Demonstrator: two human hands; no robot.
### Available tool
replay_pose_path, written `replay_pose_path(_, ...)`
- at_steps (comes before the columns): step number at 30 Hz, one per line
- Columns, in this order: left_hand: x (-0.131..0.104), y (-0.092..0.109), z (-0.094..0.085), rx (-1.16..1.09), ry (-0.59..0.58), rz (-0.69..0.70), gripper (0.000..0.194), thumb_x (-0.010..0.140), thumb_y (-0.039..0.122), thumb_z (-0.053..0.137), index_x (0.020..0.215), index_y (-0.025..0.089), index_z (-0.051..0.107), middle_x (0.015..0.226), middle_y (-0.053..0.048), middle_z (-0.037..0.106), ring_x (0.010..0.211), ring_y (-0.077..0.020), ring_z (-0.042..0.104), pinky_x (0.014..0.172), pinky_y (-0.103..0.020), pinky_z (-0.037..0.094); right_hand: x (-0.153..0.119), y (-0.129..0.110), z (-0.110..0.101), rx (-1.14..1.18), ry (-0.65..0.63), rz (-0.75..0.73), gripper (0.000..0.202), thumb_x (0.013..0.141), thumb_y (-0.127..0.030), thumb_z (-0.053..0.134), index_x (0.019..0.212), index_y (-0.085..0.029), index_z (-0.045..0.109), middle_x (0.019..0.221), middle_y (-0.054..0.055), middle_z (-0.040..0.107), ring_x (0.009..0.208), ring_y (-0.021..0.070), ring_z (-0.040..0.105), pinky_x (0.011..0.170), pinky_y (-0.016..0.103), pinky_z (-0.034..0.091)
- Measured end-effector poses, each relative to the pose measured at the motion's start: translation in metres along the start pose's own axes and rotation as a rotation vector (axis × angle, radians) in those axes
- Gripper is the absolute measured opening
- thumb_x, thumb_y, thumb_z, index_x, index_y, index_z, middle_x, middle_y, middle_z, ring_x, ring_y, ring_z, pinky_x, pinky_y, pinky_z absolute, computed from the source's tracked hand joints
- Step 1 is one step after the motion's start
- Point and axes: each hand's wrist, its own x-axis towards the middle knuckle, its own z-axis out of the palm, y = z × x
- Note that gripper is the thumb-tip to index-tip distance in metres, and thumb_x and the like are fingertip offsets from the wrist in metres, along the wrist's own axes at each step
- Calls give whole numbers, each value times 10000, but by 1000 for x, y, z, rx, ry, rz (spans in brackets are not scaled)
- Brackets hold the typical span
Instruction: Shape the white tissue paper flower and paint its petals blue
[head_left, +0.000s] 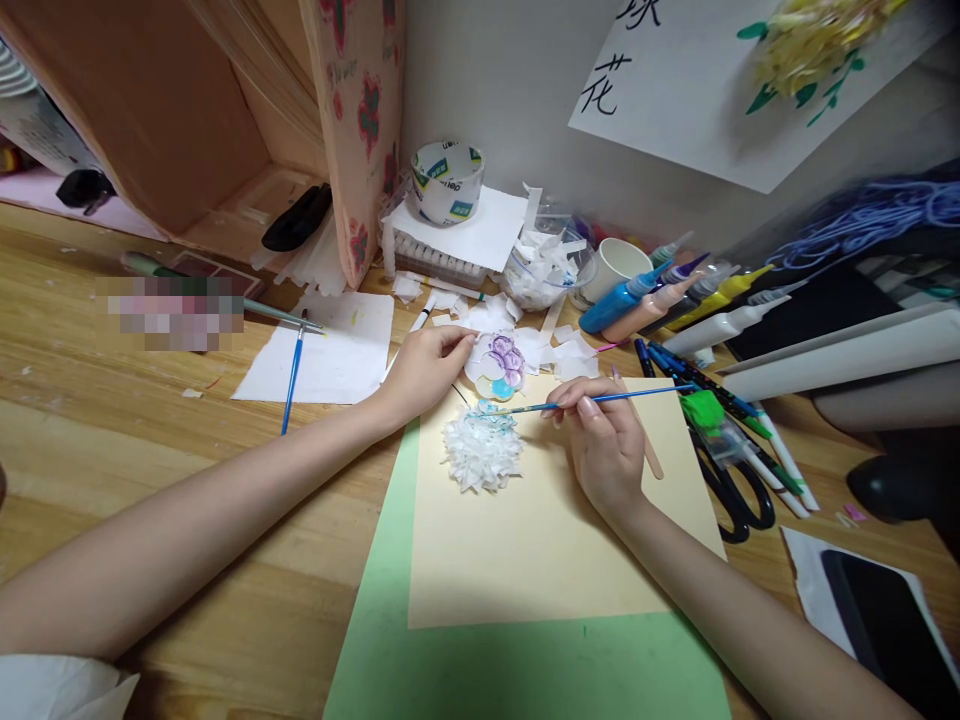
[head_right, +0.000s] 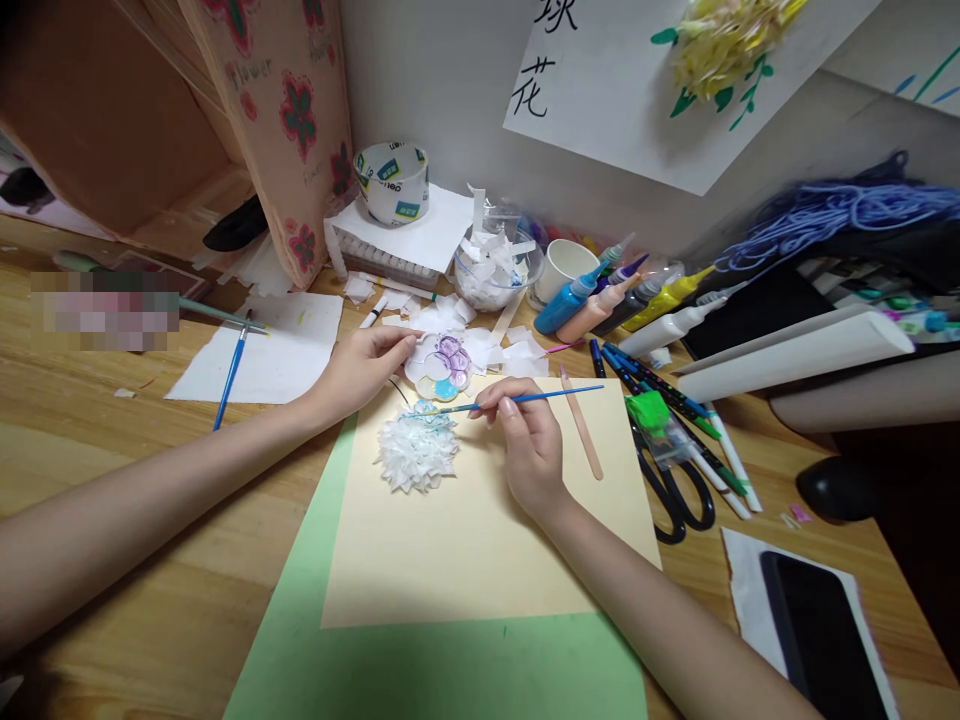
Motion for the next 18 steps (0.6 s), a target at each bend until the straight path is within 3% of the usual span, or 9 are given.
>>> replay_pose_path(8, -1, 2, -1, 13, -6, -4, 305, 878, 336, 508, 989, 172, 740, 952, -44, 747, 845, -187, 657, 824, -286, 493, 1, -1, 0, -33, 36, -6, 134, 895, -280, 508, 819, -221, 602, 799, 9, 572, 699, 138, 558, 641, 286, 425)
replay_pose_path(18, 0, 1, -1, 0, -12, -3, 318, 881, 349, 500, 1004, 182, 741, 951, -49, 748, 865, -198, 658, 776, -285, 503, 0, 1, -1, -34, -16, 12, 147, 909, -270, 501, 840, -228, 625, 819, 13, 587, 727, 141, 584, 654, 291, 421)
